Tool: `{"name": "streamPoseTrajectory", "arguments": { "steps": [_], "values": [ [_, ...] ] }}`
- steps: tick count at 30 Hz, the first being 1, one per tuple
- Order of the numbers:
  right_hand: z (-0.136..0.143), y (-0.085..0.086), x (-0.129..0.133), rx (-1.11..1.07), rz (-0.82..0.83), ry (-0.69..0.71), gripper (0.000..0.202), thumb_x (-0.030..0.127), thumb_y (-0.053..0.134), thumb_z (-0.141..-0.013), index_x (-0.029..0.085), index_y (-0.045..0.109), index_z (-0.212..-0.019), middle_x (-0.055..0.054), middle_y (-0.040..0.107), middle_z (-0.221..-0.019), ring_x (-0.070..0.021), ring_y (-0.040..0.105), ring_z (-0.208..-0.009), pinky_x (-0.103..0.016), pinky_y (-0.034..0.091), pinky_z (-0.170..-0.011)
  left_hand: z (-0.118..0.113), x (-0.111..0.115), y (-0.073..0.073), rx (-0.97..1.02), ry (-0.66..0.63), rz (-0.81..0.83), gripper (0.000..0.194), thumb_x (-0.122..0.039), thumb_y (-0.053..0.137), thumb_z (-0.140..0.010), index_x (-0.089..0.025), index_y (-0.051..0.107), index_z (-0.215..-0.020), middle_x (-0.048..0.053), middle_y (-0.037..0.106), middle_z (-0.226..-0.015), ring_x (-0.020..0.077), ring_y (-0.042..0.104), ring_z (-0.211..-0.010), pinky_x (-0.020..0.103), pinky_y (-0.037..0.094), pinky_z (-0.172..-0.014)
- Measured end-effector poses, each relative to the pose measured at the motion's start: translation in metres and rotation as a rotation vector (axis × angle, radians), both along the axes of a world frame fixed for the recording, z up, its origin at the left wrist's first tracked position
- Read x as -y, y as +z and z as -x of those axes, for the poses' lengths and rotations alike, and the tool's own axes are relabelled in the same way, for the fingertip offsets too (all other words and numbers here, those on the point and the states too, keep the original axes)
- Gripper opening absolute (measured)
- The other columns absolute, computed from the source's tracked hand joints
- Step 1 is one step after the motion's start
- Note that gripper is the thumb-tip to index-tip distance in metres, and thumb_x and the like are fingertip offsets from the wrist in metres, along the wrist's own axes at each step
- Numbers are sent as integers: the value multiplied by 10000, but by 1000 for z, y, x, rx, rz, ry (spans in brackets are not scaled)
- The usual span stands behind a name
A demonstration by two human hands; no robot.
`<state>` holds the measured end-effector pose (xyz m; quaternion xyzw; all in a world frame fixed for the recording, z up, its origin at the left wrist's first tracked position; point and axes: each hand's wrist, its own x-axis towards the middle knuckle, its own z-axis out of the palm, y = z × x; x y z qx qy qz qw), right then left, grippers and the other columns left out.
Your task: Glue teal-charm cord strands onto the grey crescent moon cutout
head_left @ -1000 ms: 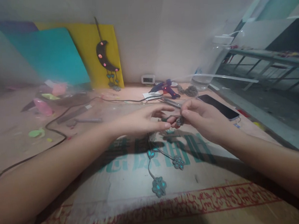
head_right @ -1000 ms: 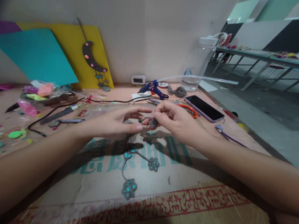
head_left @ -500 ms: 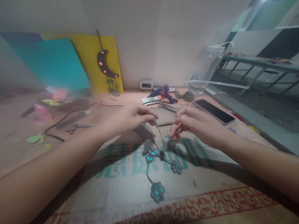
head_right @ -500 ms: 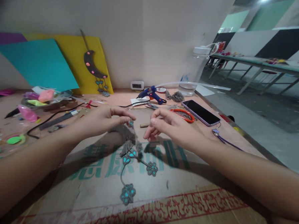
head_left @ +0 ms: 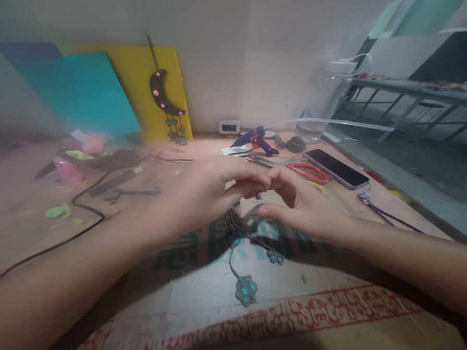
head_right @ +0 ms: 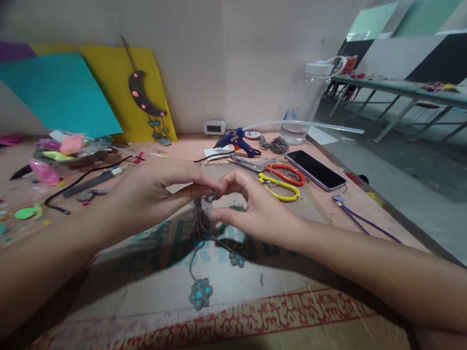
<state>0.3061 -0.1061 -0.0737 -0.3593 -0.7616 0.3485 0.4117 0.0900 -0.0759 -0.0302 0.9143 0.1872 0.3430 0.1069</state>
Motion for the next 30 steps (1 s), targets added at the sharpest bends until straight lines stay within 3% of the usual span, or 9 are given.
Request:
{"name": "streamPoseTrajectory", "arguments": {
  "steps": [4,6,9,11,16,20,24,30],
  "values": [
    [0,-2,0,-12,-10,30,350,373,800,-818,228,582,-1051,-60,638,-1096,-233,620,-1092,-427,494,-984,-2,2,-2,24,-30,22,139,-157,639,-937,-211,760,-978,-6,806,-989,109,734,-861,187,521,-767],
    [1,-1,1,-74,99,103,361,368,790,-829,229,557,-1067,-54,668,-1087,-215,663,-1067,-399,528,-943,-3,2,-3,6,-43,39,139,-173,633,-941,-212,763,-972,-6,803,-959,107,725,-833,187,509,-743],
    [2,-1,4,-143,301,125,288,318,705,-907,246,470,-1057,2,721,-875,-167,730,-853,-341,571,-788,0,-1,-1,-98,-6,75,151,-233,620,-953,-244,771,-944,-31,792,-881,109,701,-768,194,475,-683],
    [2,-4,6,-148,327,63,259,264,663,-928,255,436,-1053,37,717,-768,-149,731,-764,-309,566,-726,5,-6,0,-210,68,114,157,-289,623,-950,-262,776,-929,-34,789,-859,124,689,-748,210,447,-643],
    [-5,-12,10,-35,93,-42,127,266,576,-984,244,507,-1088,31,706,-750,-137,711,-685,-276,556,-636,20,-28,0,-356,188,207,180,-348,634,-923,-260,790,-911,-30,788,-833,138,674,-728,232,416,-622],
    [-9,-11,13,197,-222,-57,57,226,579,-983,223,608,-1031,-19,754,-871,-140,720,-741,-265,562,-669,25,-40,-3,-358,183,272,195,-363,629,-918,-262,795,-946,-28,799,-879,143,699,-784,225,460,-675],
    [-10,-8,15,337,-388,-13,102,188,554,-984,209,652,-1006,-37,764,-891,-151,717,-770,-262,553,-689,24,-42,-5,-371,161,361,230,-304,597,-927,-259,783,-1055,-15,808,-1021,156,727,-898,234,502,-766],
    [-12,-12,18,432,-531,126,136,165,543,-971,178,623,-1081,-79,746,-920,-180,671,-790,-297,541,-703,19,-35,-7,-360,249,189,161,-321,645,-924,-244,786,-915,-22,786,-846,142,674,-751,238,417,-652]
  ]
}}
